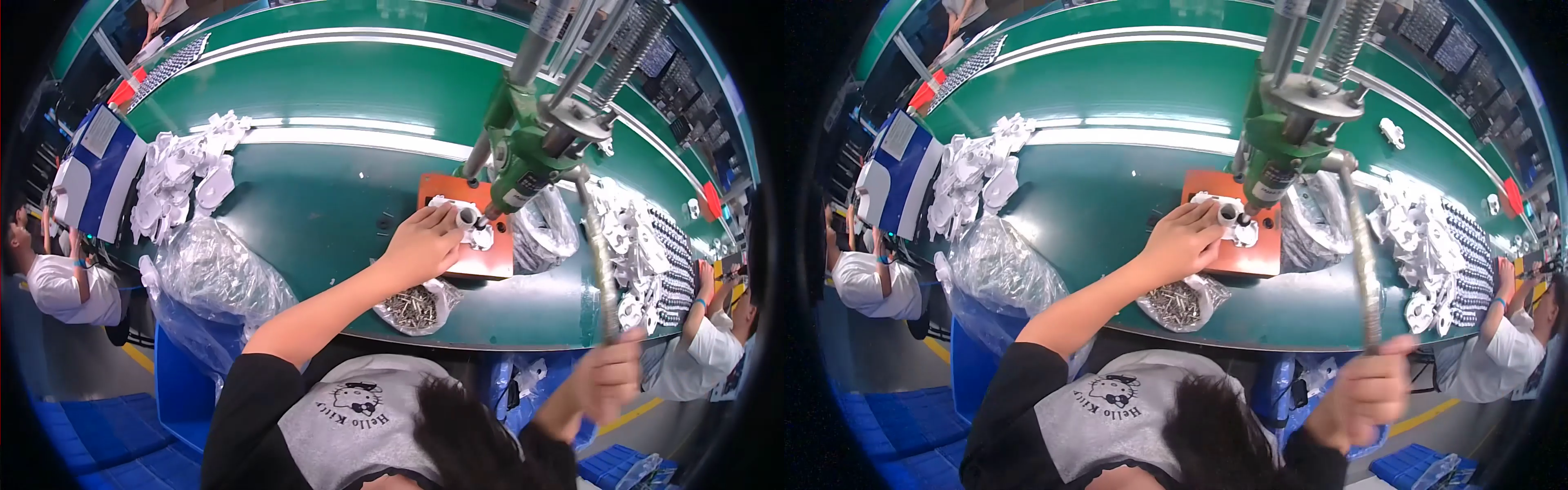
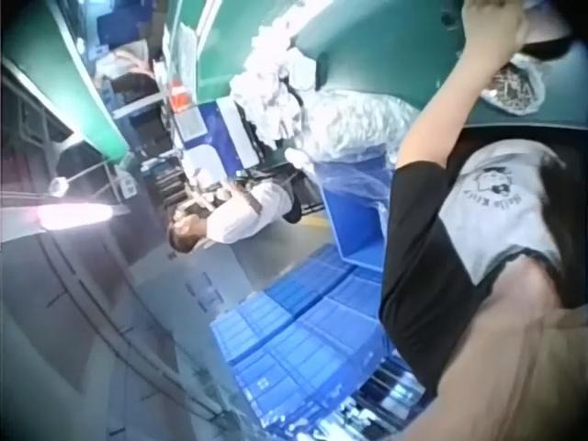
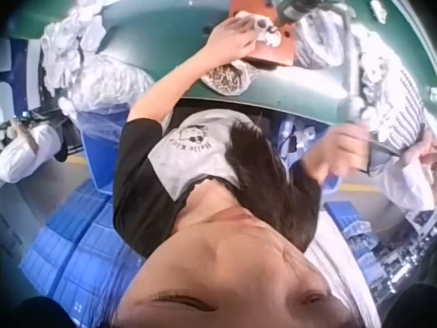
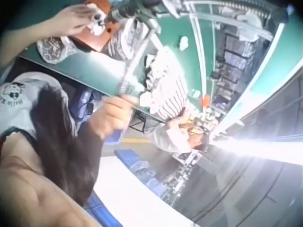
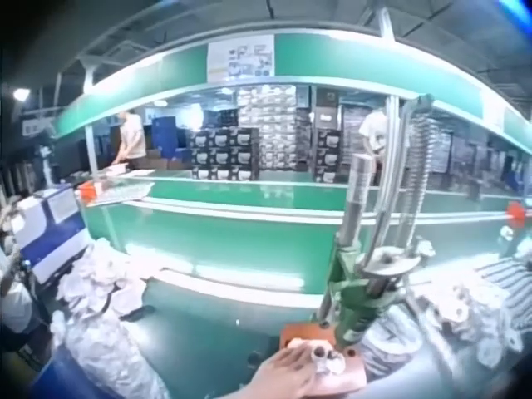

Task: Operate a manual press machine to attach small metal components to white plastic parts on an assembly line.

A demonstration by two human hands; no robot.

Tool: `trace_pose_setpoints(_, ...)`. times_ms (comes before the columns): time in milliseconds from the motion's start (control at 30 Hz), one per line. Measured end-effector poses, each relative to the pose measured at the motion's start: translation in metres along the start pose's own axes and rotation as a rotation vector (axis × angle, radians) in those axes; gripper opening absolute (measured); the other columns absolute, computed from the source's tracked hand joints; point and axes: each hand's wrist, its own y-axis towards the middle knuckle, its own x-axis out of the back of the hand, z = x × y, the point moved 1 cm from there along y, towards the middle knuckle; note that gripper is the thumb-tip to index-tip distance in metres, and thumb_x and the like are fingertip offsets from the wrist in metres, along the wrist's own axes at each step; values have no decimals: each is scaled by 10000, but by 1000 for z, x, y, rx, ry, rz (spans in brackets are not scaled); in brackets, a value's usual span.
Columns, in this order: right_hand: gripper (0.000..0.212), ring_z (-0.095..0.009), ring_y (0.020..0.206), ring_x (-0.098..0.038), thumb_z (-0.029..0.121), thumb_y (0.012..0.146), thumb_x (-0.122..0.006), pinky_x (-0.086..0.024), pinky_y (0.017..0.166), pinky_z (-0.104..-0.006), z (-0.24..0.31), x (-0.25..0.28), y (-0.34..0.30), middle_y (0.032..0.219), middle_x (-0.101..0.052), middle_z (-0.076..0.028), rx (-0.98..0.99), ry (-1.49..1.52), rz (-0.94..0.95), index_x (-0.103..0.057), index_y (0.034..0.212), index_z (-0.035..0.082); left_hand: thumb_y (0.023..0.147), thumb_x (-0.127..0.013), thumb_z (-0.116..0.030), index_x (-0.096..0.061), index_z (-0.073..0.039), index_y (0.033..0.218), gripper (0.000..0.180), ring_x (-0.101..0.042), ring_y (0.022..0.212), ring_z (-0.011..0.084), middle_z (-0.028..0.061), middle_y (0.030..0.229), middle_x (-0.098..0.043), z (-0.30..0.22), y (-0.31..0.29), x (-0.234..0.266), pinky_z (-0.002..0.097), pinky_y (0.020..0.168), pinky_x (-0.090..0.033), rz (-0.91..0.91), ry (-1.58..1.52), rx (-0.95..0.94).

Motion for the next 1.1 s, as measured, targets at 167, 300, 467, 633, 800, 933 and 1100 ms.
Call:
trace_pose_setpoints(167, 322, -200, 585, -474, 318, 800, -523, -342, 808, -449, -6, 39, -30, 560, -450, -2, -9, 51, 145, -425, 574, 110, 750, -610, -177, -585, -16, 981, 282, -594, 1011, 317, 195, 1058, -623, -8, 8, -4, 401, 919, -430, 7, -22, 8)
trace_pose_setpoints(300, 303, -193, 575, -482, 291, 836, -537, -354, 751, -435, -23, 43, 43, 568, -466, 15, 61, 306, 336, -504, 602, 101, 783, -573, -237, -499, -14, 1151, 437, -516, 1140, 335, 221, 1160, -569, -11, 19, 10, 413, 986, -371, 391, -208, 368)
trace_pose_setpoints(467, 318, -152, 863, -515, 107, 912, -420, -424, 726, -232, -111, -30, 169, 1042, -541, -92, 67, 23, 54, -494, 1198, -12, 795, -574, -351, -478, -44, 1206, 523, -308, 1306, 337, 211, 1322, -422, 13, 30, -5, 471, 1058, -223, 284, -106, 122)
trace_pose_setpoints(633, 354, -187, 968, -511, 197, 901, -494, -393, 856, -271, -154, -106, 169, 1066, -569, -75, -610, 415, 102, -499, 1213, 28, 718, -672, -370, -535, -45, 1023, 466, -534, 1034, 326, 144, 1003, -592, 13, 69, 18, 382, 873, -410, 435, -32, 43)
trace_pose_setpoints(800, 381, -228, 1118, -511, 149, 835, -559, -381, 955, -329, -130, -19, 61, 1194, -542, -133, -539, 169, -15, -536, 1183, -5, 719, -718, -342, -524, -30, 901, 410, -607, 840, 251, 156, 939, -621, 70, 61, 49, 344, 727, -475, 408, -204, 601)
trace_pose_setpoints(933, 345, -293, 1095, -498, 112, 806, -578, -361, 966, -383, -223, 126, -48, 1167, -546, -152, -457, -824, 158, -565, 1129, -8, 778, -699, -312, -479, -19, 1171, 537, -525, 1097, 283, 190, 1153, -549, 148, 46, 6, 373, 914, -426, -100, -638, 638)
trace_pose_setpoints(1100, 580, -358, 1138, -471, 387, 750, -631, -412, 907, -463, -235, 221, -88, 1357, -414, -139, -941, -1673, 463, -508, 1263, 146, 787, -662, -337, -361, -79, 1325, 667, -465, 1178, 347, 240, 1271, -459, 159, 20, 38, 386, 970, -384, -41, -416, 770)
